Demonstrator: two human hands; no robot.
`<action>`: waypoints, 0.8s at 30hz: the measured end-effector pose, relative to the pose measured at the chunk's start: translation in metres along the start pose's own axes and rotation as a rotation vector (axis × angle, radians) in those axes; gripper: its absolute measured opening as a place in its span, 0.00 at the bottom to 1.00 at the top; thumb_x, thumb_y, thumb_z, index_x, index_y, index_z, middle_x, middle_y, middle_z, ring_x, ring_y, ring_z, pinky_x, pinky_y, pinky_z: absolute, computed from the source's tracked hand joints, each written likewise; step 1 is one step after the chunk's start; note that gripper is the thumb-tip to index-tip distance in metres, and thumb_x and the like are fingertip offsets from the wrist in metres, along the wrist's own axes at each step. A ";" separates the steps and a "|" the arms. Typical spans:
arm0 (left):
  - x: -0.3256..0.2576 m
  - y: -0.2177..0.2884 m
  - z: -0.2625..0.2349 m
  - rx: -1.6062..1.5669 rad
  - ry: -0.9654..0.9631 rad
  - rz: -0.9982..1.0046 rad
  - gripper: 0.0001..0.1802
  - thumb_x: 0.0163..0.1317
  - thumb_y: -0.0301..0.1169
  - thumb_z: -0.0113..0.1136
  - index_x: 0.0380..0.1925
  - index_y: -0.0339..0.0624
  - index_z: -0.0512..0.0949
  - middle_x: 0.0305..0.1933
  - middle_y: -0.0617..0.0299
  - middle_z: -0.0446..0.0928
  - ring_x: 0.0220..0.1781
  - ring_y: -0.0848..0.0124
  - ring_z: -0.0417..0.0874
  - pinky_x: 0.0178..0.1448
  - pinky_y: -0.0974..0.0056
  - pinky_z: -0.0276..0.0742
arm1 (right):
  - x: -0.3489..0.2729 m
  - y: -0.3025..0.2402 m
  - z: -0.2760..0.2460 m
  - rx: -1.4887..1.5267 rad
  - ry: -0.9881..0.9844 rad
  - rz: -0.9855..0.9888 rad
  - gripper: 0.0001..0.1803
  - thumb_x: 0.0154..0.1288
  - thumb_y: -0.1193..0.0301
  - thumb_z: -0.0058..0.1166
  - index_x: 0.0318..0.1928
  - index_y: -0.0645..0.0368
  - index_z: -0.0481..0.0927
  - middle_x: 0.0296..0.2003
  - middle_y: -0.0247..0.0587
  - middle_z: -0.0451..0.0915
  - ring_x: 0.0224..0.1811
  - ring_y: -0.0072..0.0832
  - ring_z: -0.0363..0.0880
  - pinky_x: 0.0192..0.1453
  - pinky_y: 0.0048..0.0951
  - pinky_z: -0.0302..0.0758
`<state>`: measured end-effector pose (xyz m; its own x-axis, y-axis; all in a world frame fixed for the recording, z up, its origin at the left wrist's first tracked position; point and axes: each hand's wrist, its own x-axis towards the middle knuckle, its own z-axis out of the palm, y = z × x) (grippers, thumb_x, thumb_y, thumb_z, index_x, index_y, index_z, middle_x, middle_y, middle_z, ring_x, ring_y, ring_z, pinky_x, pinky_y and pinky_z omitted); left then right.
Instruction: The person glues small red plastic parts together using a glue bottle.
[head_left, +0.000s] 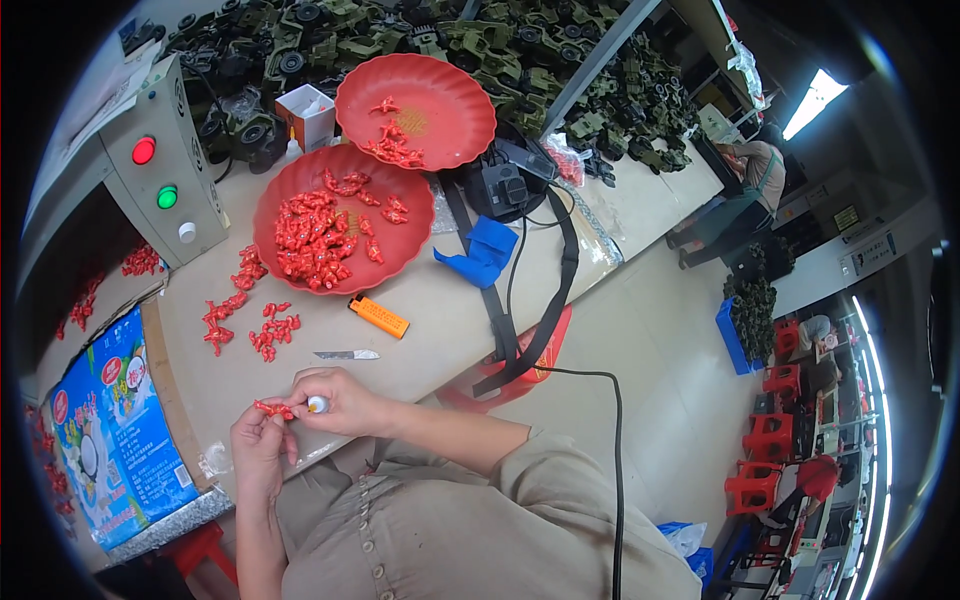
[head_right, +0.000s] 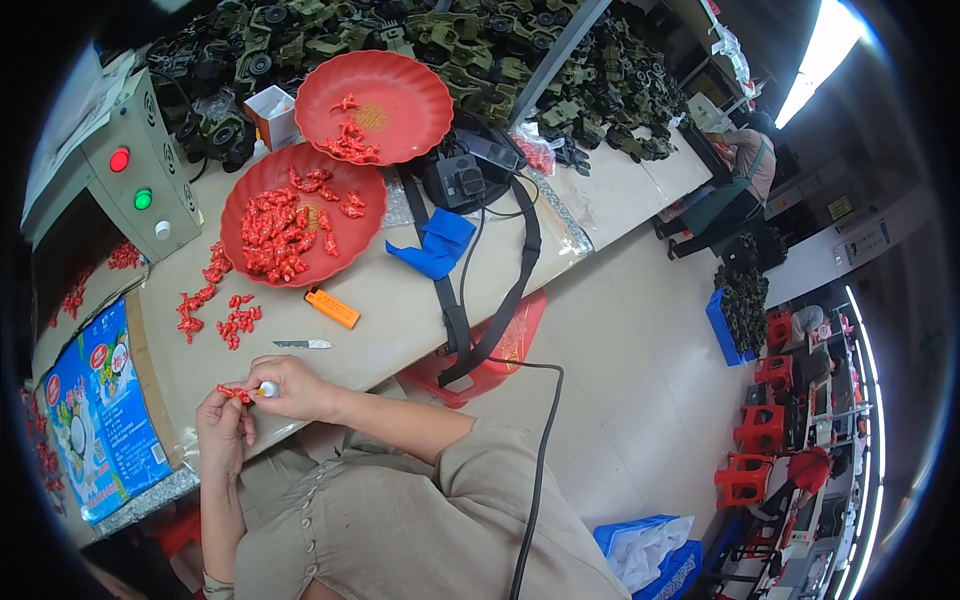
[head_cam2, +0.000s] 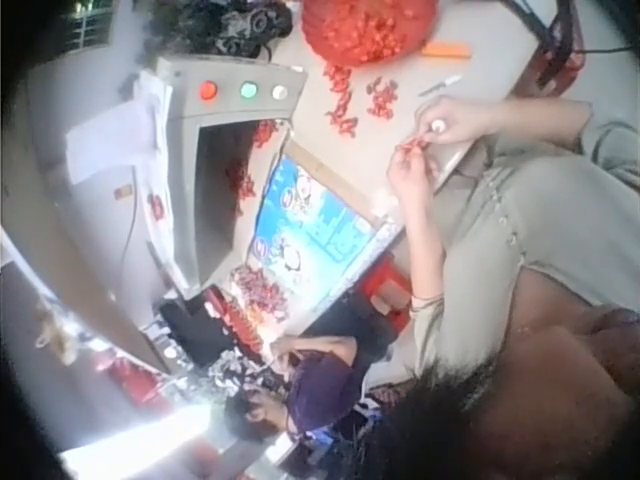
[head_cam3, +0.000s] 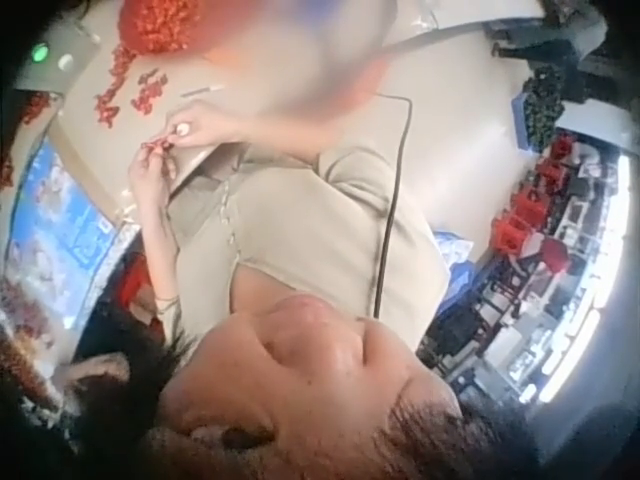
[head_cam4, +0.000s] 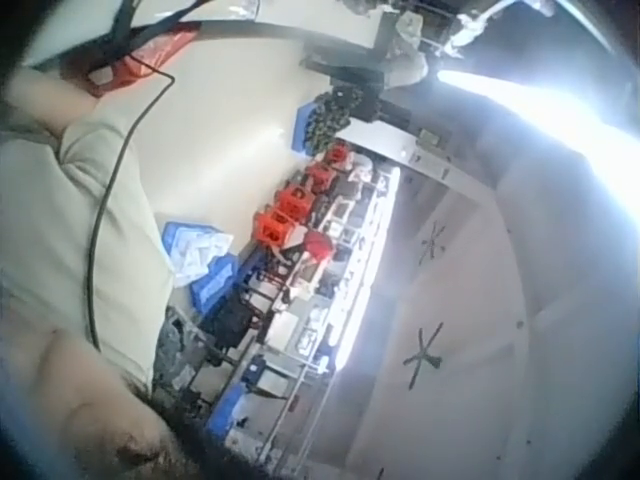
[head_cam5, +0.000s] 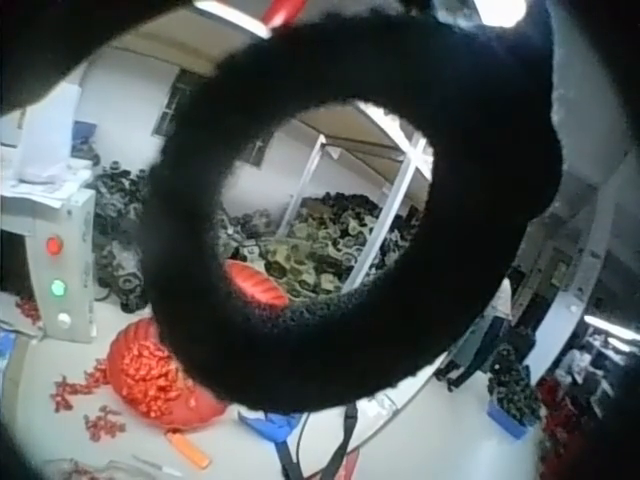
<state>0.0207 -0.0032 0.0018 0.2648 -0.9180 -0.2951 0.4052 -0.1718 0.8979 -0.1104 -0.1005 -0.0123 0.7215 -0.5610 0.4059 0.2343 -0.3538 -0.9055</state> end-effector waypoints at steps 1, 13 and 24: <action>0.000 -0.001 0.000 0.002 0.001 0.003 0.08 0.57 0.21 0.45 0.36 0.32 0.71 0.24 0.61 0.72 0.12 0.80 0.67 0.13 0.76 0.63 | 0.000 0.001 0.000 -0.001 0.001 -0.008 0.04 0.47 0.80 0.51 0.26 0.64 0.72 0.22 0.39 0.72 0.27 0.30 0.71 0.33 0.26 0.67; -0.001 0.000 0.001 0.022 -0.005 0.012 0.08 0.57 0.22 0.45 0.36 0.33 0.71 0.25 0.62 0.72 0.13 0.80 0.67 0.13 0.77 0.63 | 0.000 0.001 0.001 -0.002 0.013 -0.013 0.04 0.46 0.80 0.51 0.26 0.64 0.71 0.22 0.39 0.71 0.27 0.31 0.71 0.32 0.26 0.67; -0.001 0.002 0.003 0.023 -0.002 0.017 0.08 0.58 0.23 0.45 0.35 0.33 0.72 0.22 0.63 0.71 0.13 0.81 0.66 0.13 0.77 0.62 | 0.000 0.000 0.000 0.006 0.007 0.002 0.05 0.44 0.79 0.51 0.26 0.64 0.71 0.22 0.40 0.71 0.27 0.32 0.71 0.33 0.27 0.67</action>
<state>0.0187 -0.0032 0.0047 0.2694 -0.9216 -0.2793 0.3801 -0.1648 0.9101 -0.1101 -0.1003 -0.0125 0.7173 -0.5669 0.4052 0.2368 -0.3486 -0.9069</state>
